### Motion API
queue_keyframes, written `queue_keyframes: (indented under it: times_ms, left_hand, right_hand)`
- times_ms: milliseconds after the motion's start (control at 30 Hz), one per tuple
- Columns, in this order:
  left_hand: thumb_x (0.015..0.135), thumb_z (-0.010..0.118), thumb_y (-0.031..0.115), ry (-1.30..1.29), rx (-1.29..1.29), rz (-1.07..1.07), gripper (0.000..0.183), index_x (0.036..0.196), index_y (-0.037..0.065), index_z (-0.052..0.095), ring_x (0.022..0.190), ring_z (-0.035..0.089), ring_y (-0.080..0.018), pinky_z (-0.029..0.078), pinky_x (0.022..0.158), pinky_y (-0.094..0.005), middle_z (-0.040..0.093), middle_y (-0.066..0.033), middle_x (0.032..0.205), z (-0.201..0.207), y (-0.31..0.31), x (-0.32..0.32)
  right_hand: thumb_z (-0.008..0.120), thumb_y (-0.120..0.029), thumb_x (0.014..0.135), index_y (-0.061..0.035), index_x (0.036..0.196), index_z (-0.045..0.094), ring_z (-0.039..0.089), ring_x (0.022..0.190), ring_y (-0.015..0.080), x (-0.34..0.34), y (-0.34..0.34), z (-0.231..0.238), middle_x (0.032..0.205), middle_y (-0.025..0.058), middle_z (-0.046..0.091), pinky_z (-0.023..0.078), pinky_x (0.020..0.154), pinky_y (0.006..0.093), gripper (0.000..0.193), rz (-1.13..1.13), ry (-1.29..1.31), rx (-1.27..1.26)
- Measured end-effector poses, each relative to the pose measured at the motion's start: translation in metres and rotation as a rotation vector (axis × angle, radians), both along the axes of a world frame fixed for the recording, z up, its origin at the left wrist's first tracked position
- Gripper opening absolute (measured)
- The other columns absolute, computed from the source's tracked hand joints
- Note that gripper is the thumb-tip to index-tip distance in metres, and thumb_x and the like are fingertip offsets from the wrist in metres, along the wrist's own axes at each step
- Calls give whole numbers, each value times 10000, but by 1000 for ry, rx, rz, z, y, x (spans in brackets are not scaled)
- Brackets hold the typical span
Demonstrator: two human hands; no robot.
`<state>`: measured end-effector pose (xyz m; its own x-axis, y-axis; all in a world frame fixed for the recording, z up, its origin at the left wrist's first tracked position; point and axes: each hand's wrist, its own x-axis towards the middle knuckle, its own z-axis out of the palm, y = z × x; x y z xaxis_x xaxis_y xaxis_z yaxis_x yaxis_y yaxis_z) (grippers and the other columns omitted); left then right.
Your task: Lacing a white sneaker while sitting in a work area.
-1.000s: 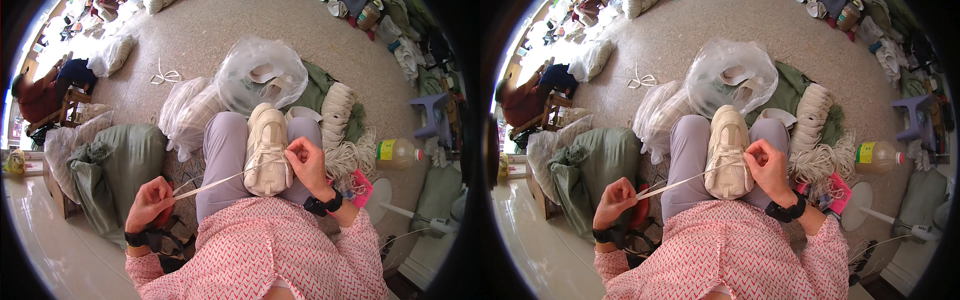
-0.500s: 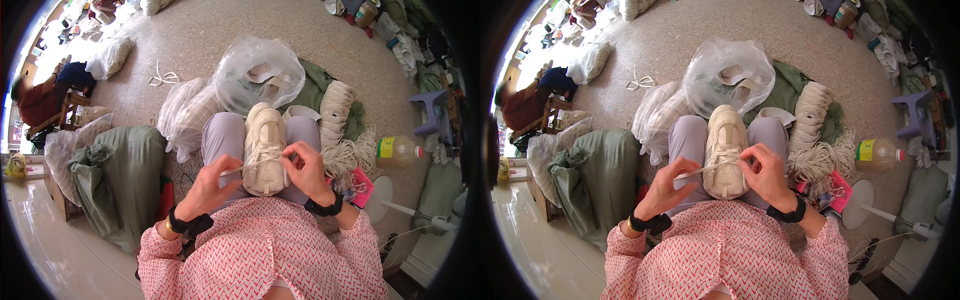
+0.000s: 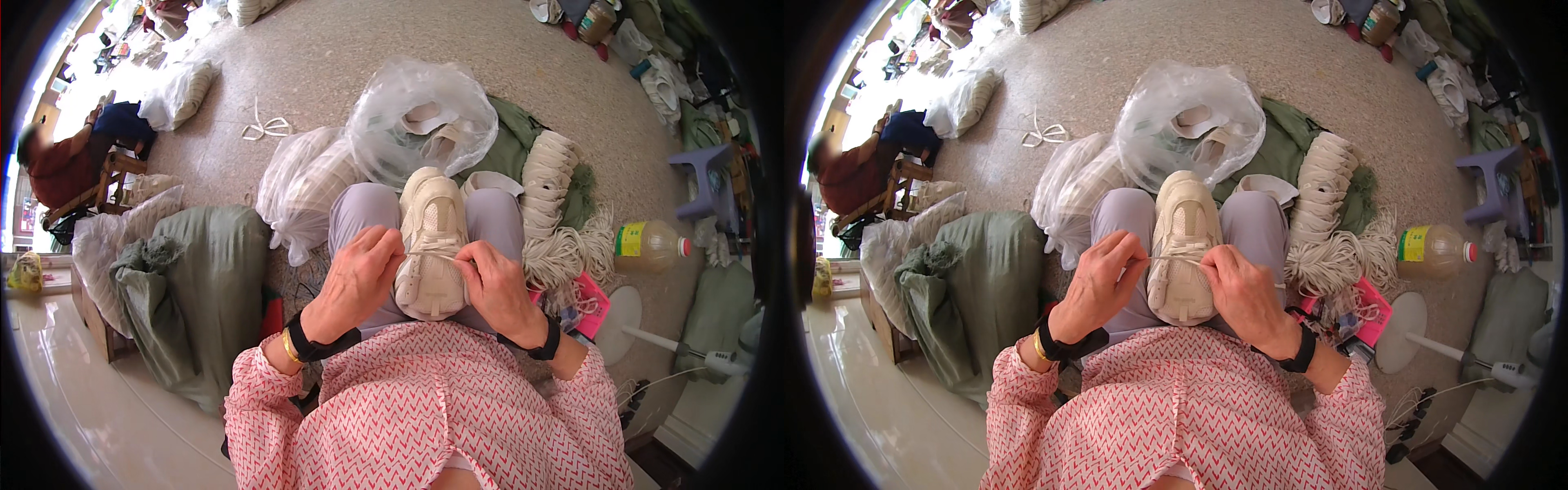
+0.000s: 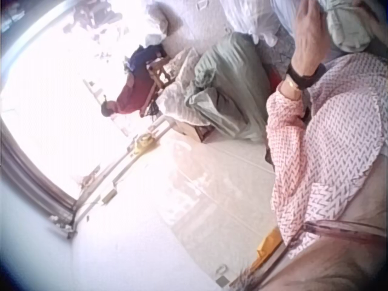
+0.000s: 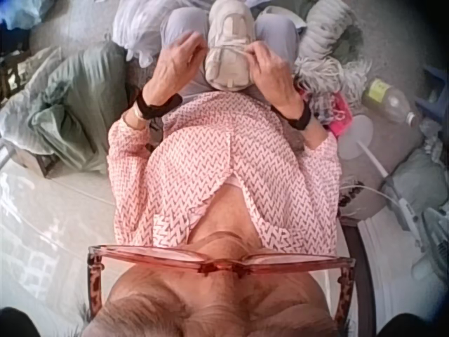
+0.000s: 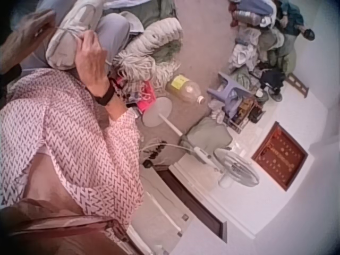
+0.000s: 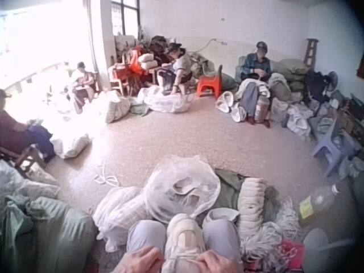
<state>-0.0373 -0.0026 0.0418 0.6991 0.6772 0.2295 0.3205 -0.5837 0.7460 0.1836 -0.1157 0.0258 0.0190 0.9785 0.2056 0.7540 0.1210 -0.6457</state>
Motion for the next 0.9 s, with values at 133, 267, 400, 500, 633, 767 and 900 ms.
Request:
queue_keyframes:
  times_ms: [133,267,400,500,633,767,900]
  left_hand:
    - [928,662,40,140,36,-65,136,969,14,535,839,602,-393,490,728,-483,557,-154,862,-3,2,-4]
    - [912,658,-6,138,-24,-84,122,943,-2,540,777,598,-425,481,670,-476,578,-176,852,-6,0,-9]
    - [921,644,-3,120,-85,-87,114,950,-4,534,775,599,-422,483,659,-474,574,-178,850,-6,-1,-9]
    - [917,640,-9,134,29,-103,114,952,-7,532,760,608,-407,482,647,-461,570,-173,846,-11,-1,-11]
    - [896,640,-41,155,181,-129,118,948,-11,538,717,608,-394,481,628,-439,582,-163,846,-12,-4,-9]
    - [903,656,-38,-4,-104,-75,127,943,-5,540,626,567,-301,457,592,-391,569,-124,787,-16,-2,-10]
    - [931,684,5,-25,-427,-59,146,936,9,538,610,451,-142,397,569,-304,514,-50,717,-19,6,-16]
  right_hand:
    - [703,-48,931,-42,1084,596,669,800,350,-1,-1,4,921,129,638,544,649,434,187,28,19,21]
    - [706,-19,917,-28,1061,624,671,792,341,1,-3,9,903,133,626,548,666,421,166,58,-31,13]
    - [722,-7,897,-27,1010,647,674,776,312,4,-5,3,877,117,614,548,663,408,137,48,-103,50]
    - [729,-20,897,-32,990,646,670,754,306,5,-5,2,859,114,616,543,652,406,125,46,-93,68]
    - [731,-37,899,-43,969,647,665,725,306,5,-2,-1,815,103,614,538,637,409,109,40,-88,82]
    - [723,-45,901,-52,960,649,670,716,306,3,2,-3,797,99,631,535,622,413,95,41,-81,69]
    - [716,-27,884,-46,968,654,676,725,316,4,5,-4,820,108,649,535,618,419,106,78,-59,64]
